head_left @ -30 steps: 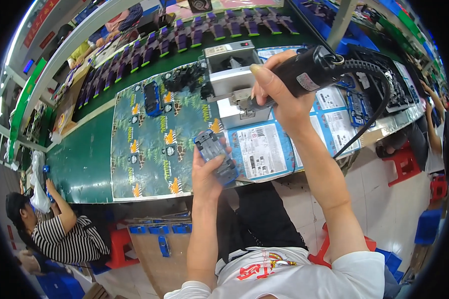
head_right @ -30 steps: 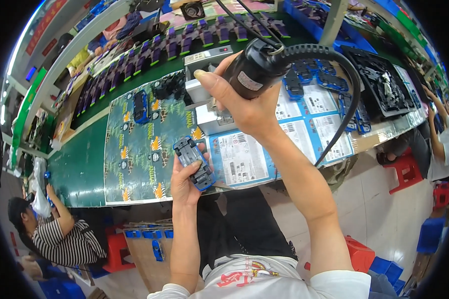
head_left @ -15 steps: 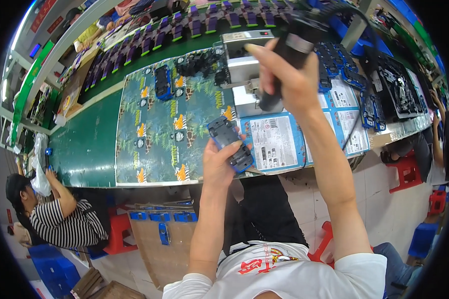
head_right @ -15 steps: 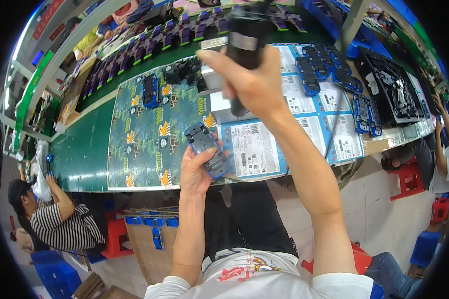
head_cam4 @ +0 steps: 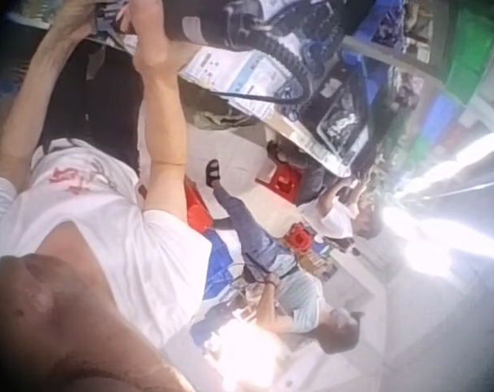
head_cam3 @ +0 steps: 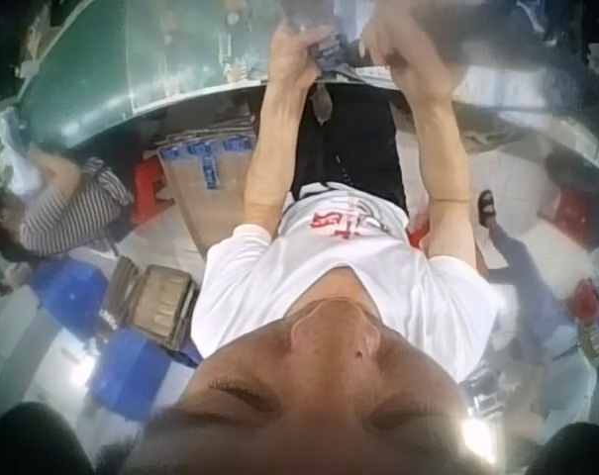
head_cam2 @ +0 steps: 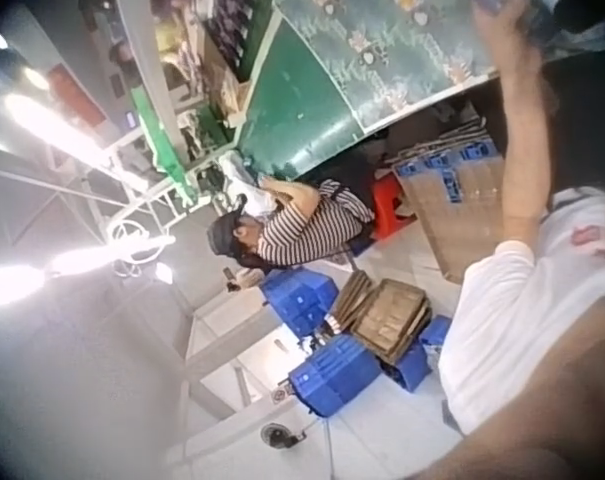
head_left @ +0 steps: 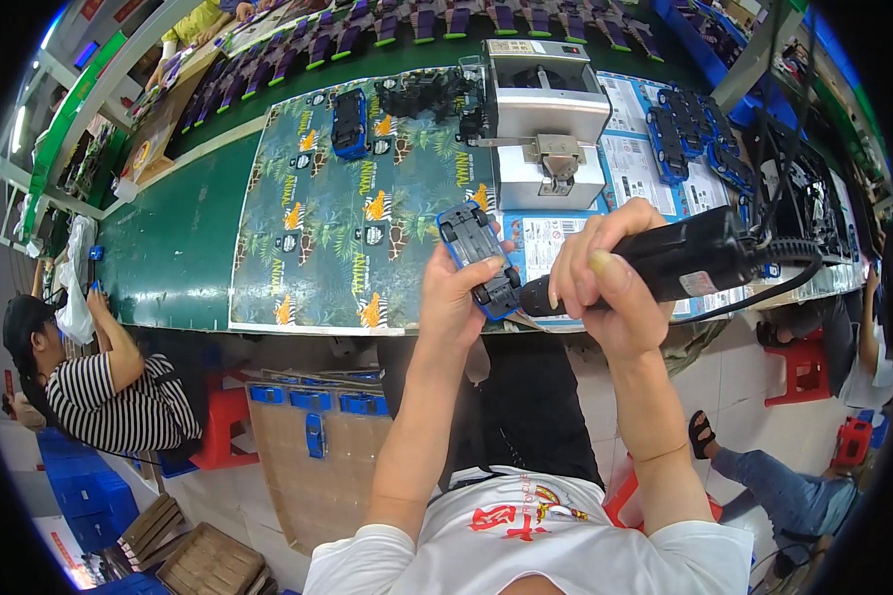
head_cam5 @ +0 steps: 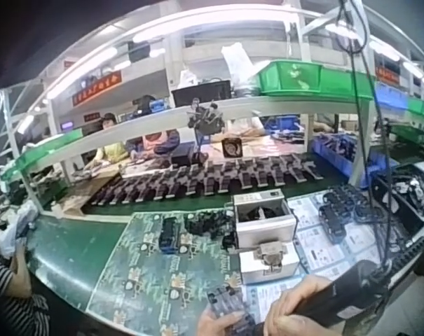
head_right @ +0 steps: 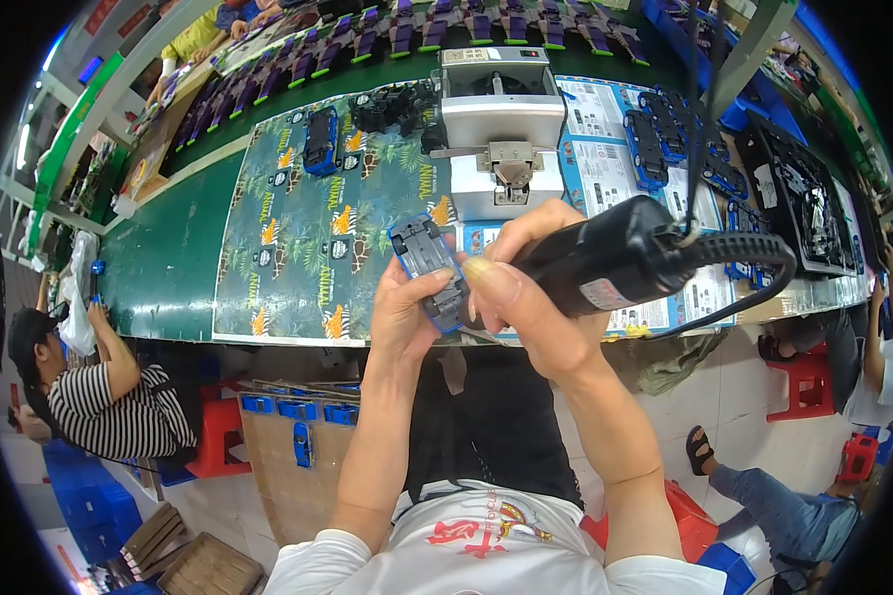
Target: The person assembles toy cars by fastening components with an electric screwdriver and placing the assembled cars on the table.
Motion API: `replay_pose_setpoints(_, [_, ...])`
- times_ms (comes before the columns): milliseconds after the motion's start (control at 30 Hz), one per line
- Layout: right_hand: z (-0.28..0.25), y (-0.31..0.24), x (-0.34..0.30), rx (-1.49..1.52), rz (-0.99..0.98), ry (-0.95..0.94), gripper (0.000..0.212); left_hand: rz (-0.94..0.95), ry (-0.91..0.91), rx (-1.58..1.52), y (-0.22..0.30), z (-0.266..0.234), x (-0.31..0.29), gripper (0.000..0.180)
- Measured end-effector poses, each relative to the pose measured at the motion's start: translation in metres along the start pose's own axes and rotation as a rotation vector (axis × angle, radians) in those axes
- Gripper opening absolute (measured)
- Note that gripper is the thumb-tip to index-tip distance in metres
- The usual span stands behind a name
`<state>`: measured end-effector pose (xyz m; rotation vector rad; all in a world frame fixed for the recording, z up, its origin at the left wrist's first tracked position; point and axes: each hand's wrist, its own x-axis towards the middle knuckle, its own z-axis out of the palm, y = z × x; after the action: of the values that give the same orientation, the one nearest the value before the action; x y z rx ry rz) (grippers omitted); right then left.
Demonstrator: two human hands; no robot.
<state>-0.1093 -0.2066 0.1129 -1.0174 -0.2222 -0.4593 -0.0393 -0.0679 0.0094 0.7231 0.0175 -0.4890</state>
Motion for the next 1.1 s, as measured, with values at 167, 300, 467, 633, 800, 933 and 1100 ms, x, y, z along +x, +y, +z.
replay_pose_setpoints(167, [-0.001, 0.009, -0.001, -0.195, -0.011, -0.059, 0.021, -0.049, 0.029, -0.063, -0.001, -0.002, 0.003, 0.050])
replay_pose_setpoints(300, [-0.003, 0.014, -0.006, -0.265, 0.042, -0.131, 0.023, -0.103, 0.007, -0.026, 0.004, 0.001, 0.002, 0.041])
replay_pose_setpoints(467, [0.000, 0.016, -0.005, -0.262, 0.028, -0.223, 0.032, -0.108, 0.044, -0.004, 0.005, 0.004, 0.003, 0.041])
replay_pose_setpoints(633, [0.005, 0.016, -0.007, -0.179, 0.012, -0.173, 0.024, -0.116, 0.048, 0.008, 0.009, 0.003, 0.001, 0.040])
replay_pose_setpoints(800, [0.001, 0.017, -0.008, -0.215, 0.012, -0.167, 0.024, -0.121, 0.028, -0.029, 0.007, 0.002, 0.002, 0.040])
replay_pose_setpoints(933, [0.002, 0.017, -0.010, -0.217, 0.013, -0.191, 0.025, -0.129, 0.032, -0.021, 0.006, 0.002, 0.000, 0.041])
replay_pose_setpoints(1100, [-0.001, 0.019, -0.013, -0.198, -0.004, -0.127, 0.024, -0.120, 0.004, -0.015, 0.005, 0.001, 0.000, 0.041])
